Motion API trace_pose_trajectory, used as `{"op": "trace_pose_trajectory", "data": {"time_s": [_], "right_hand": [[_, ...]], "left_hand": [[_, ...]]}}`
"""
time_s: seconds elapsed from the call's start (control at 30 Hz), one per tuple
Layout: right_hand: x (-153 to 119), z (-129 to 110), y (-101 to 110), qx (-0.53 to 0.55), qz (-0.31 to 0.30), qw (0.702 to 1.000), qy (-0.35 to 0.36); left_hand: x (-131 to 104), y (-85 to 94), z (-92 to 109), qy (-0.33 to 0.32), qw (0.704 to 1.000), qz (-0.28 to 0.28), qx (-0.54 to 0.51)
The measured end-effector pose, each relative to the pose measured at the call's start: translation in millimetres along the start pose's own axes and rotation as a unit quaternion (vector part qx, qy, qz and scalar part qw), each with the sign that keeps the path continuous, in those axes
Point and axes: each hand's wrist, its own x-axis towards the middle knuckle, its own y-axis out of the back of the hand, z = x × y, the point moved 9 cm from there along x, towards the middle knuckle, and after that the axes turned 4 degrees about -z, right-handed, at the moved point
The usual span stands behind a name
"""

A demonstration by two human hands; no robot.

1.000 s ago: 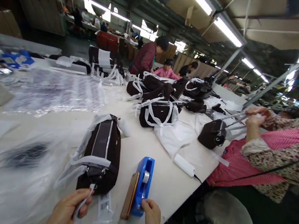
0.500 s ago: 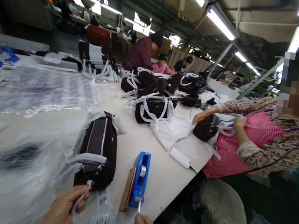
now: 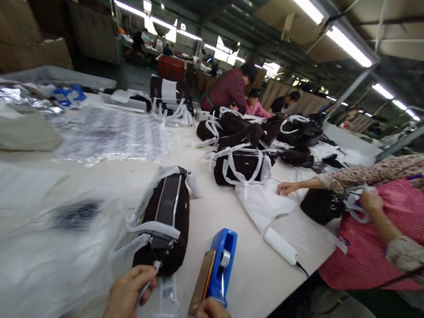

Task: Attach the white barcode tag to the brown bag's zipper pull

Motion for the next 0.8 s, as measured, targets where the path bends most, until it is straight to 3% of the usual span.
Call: {"op": "trace_pose_trajectory", "data": {"time_s": [0.07, 0.13, 0.23, 0.43, 0.6, 0.73, 0.8], "right_hand": [[8.7, -55.7, -24.8, 0.025, -0.082, 0.995, 0.053], [20.1, -96.9, -44.2, 0.015, -0.119, 0.990, 0.077], [37.8, -124.9, -65.6, -0.050, -0.144, 0.983, 0.105], [60.7, -115.0, -68.9, -0.129, -0.098, 0.981, 0.104], [67.2, -105.5, -66.7, -0.137, -0.068, 0.987, 0.050], [71.9, -93.6, -65.0, -0.095, -0.037, 0.994, -0.023], [72.8, -87.3, -66.3, -0.070, -0.029, 0.995, -0.058]], "left_hand": [[-1.6, 2.8, 0.3, -0.016, 1.000, 0.019, 0.011], [-2.2, 3.1, 0.0, -0.032, 0.999, 0.018, 0.032], [-1.9, 3.0, -0.2, -0.057, 0.996, 0.007, 0.061], [0.6, 2.1, -1.5, -0.079, 0.992, 0.007, 0.096], [3.0, 2.1, -4.2, -0.107, 0.987, 0.011, 0.117], [0.4, 0.4, 0.2, -0.182, 0.969, 0.004, 0.170], [-4.3, -2.0, 7.3, -0.245, 0.939, 0.009, 0.242]]}}
